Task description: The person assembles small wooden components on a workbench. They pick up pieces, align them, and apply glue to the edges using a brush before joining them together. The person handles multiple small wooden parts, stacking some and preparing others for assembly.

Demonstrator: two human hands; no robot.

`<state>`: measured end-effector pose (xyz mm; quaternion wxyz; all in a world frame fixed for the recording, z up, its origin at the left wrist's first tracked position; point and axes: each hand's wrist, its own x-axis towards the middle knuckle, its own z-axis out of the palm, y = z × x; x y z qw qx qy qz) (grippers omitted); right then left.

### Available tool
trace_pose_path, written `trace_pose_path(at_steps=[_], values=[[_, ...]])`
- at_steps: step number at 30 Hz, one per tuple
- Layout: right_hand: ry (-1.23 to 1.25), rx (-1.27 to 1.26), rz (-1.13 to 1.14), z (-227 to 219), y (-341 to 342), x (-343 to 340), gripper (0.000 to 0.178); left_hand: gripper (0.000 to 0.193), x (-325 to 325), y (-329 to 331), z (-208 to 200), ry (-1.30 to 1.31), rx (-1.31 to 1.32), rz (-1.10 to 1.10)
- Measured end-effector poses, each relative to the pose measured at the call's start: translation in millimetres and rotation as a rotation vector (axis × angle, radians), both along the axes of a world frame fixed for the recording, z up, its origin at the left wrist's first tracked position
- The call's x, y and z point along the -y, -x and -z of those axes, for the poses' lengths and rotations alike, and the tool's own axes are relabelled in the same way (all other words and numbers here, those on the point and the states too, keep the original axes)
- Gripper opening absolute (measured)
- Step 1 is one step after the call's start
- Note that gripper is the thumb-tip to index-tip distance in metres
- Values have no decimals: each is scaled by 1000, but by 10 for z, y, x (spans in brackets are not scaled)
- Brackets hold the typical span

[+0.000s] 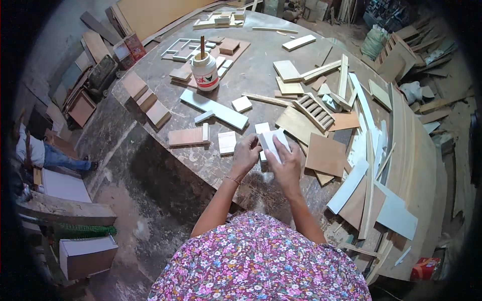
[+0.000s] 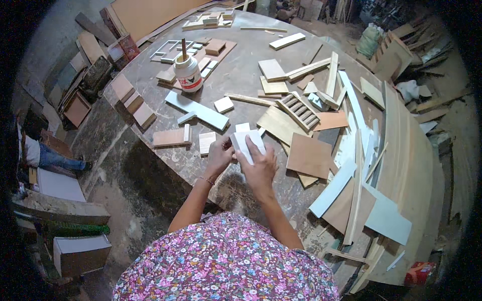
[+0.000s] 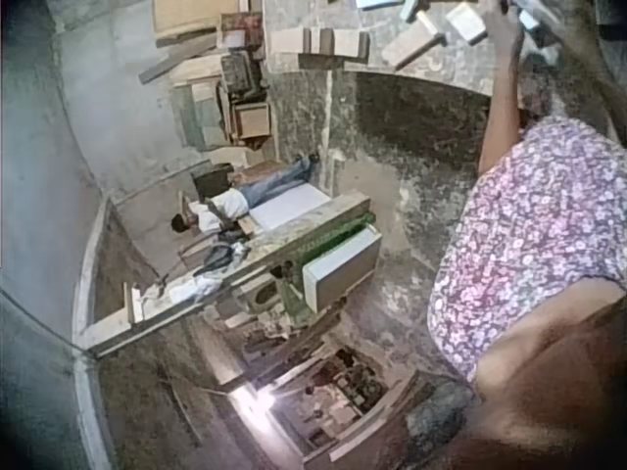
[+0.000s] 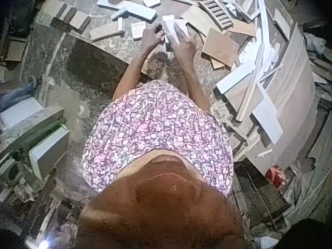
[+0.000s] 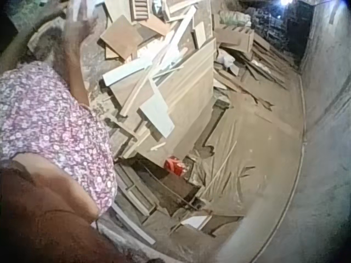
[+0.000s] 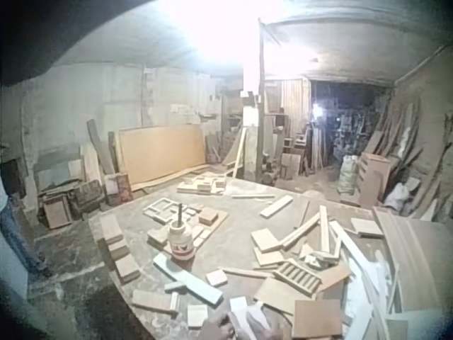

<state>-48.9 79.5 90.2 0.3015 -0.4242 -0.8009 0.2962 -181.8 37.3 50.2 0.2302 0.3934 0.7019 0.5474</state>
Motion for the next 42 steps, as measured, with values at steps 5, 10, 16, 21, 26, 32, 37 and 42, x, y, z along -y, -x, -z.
trace_pose_path(at_steps=[5, 10, 16, 21, 26, 32, 37, 42], values=[[139, 100, 27, 25, 142, -307, 48, 28, 73, -163, -72, -1, -270, 88], [193, 170, 0, -5, 128, -221, 51, 25, 6, -112, 130, -3, -346, -27], [-6, 153, 85, 62, 128, -67, 47, 24, 44, -183, 46, 5, -316, 8], [198, 131, 78, 84, 205, -280, 48, 27, 4, -257, 30, -20, -396, -14], [-25, 244, 65, 96, 81, 184, 51, 21, 12, -115, 299, -51, -304, -117], [217, 207, 107, 162, 231, -353, 49, 31, -1, -260, 192, 33, -303, 54], [220, 202, 40, 198, 161, -89, 53, 23, -31, -125, 408, -113, -508, -131], [219, 189, 31, 164, 112, -21, 51, 20, 15, -143, 321, 35, -353, -71]])
